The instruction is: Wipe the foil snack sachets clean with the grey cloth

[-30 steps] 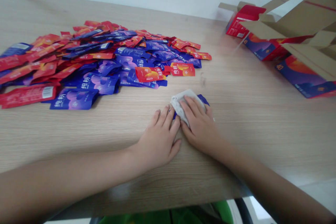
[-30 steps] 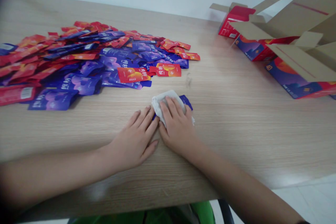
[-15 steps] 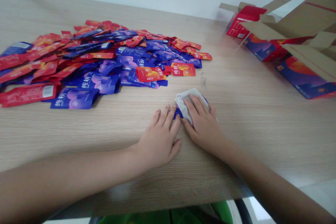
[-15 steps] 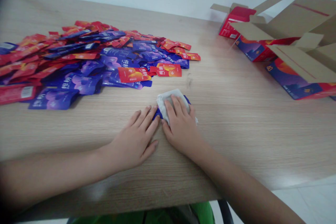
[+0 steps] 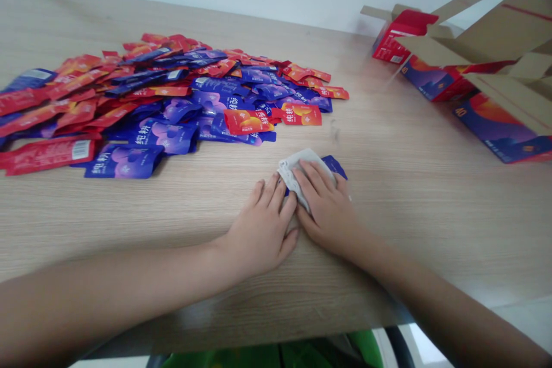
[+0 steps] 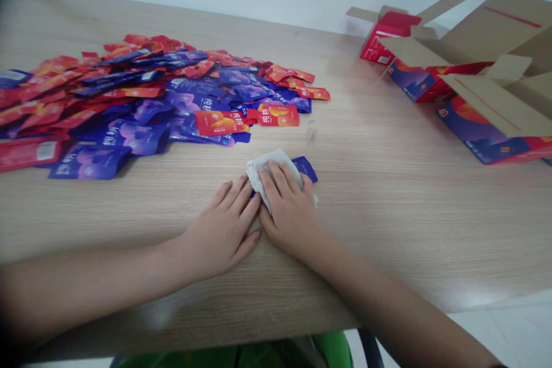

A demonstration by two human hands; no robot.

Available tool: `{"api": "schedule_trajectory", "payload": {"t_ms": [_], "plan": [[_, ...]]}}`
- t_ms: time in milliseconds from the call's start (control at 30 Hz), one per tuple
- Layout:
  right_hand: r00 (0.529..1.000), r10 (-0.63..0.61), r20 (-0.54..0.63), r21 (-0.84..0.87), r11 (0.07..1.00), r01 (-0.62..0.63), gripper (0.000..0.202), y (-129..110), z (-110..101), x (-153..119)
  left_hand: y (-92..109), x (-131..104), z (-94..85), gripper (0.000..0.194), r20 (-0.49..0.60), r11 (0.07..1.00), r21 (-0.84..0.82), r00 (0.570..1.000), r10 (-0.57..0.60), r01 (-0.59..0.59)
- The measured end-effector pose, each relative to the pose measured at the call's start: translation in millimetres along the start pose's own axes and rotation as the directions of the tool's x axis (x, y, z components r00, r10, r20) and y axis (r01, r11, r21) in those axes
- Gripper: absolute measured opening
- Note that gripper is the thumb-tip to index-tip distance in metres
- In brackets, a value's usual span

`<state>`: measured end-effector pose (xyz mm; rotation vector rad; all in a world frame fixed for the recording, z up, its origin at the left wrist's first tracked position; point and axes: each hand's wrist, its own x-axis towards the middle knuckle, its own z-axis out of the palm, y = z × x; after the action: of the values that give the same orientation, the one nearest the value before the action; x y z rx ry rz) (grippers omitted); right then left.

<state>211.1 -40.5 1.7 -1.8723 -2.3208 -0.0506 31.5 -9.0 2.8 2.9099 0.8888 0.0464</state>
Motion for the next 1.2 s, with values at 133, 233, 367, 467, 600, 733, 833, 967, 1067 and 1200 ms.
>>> {"api": "schedule_trajectory", "payload": {"t_ms": [133, 233, 367, 467, 600, 733, 833, 967, 1067, 1200], "plan": [[0.993, 0.117, -0.026, 0.007, 0.993, -0.117, 0.056, 17.2, -0.5, 3.1, 0.7, 0.4, -0.1, 0.065, 0.012, 1.000, -0.003, 1.000, -0.010, 0.010], [0.964, 0.247, -0.097, -0.005, 0.969, -0.249, 0.056, 27.4, 3.2, 4.3, 0.5, 0.3, 0.6, 0.068, 0.011, 1.000, -0.001, 1.000, -0.011, 0.011], [0.992, 0.108, -0.064, -0.011, 0.994, -0.108, 0.056, 8.2, 2.7, 2.4, -0.2, 0.0, 0.4, 0.065, 0.003, 1.000, -0.001, 1.000, -0.006, 0.006], [1.000, -0.014, -0.015, 0.026, 1.000, 0.015, 0.055, -0.8, -1.8, 1.9, 0.1, 0.8, -1.1, 0.062, 0.007, 1.000, -0.004, 1.000, -0.005, 0.005], [0.989, 0.143, -0.028, 0.022, 0.990, -0.143, 0.055, 19.6, -2.4, 4.3, 0.7, 2.1, -2.1, 0.065, 0.019, 1.000, -0.005, 1.000, -0.009, 0.009], [0.961, 0.264, -0.085, -0.018, 0.964, -0.266, 0.056, 26.2, 2.7, 4.4, 0.5, 1.9, -0.8, 0.067, 0.019, 1.000, -0.003, 1.000, -0.011, 0.011], [0.991, 0.122, -0.055, -0.032, 0.992, -0.124, 0.056, 8.7, 2.4, 2.7, 0.1, 1.0, 0.1, 0.065, 0.008, 1.000, -0.002, 1.000, -0.006, 0.006], [1.000, -0.004, 0.006, 0.003, 1.000, 0.004, 0.054, 1.8, -2.6, 2.3, -0.1, 0.7, 0.0, 0.063, 0.004, 1.000, -0.008, 1.000, -0.003, 0.003], [0.991, 0.135, -0.016, -0.010, 0.991, -0.136, 0.054, 20.0, -2.1, 3.8, 0.0, 1.2, -0.3, 0.066, 0.019, 1.000, -0.011, 1.000, -0.006, 0.006], [0.952, 0.294, -0.084, -0.049, 0.953, -0.298, 0.055, 30.0, 2.9, 4.2, -0.3, 1.3, -0.2, 0.068, 0.024, 1.000, -0.003, 1.000, -0.006, 0.006]]}}
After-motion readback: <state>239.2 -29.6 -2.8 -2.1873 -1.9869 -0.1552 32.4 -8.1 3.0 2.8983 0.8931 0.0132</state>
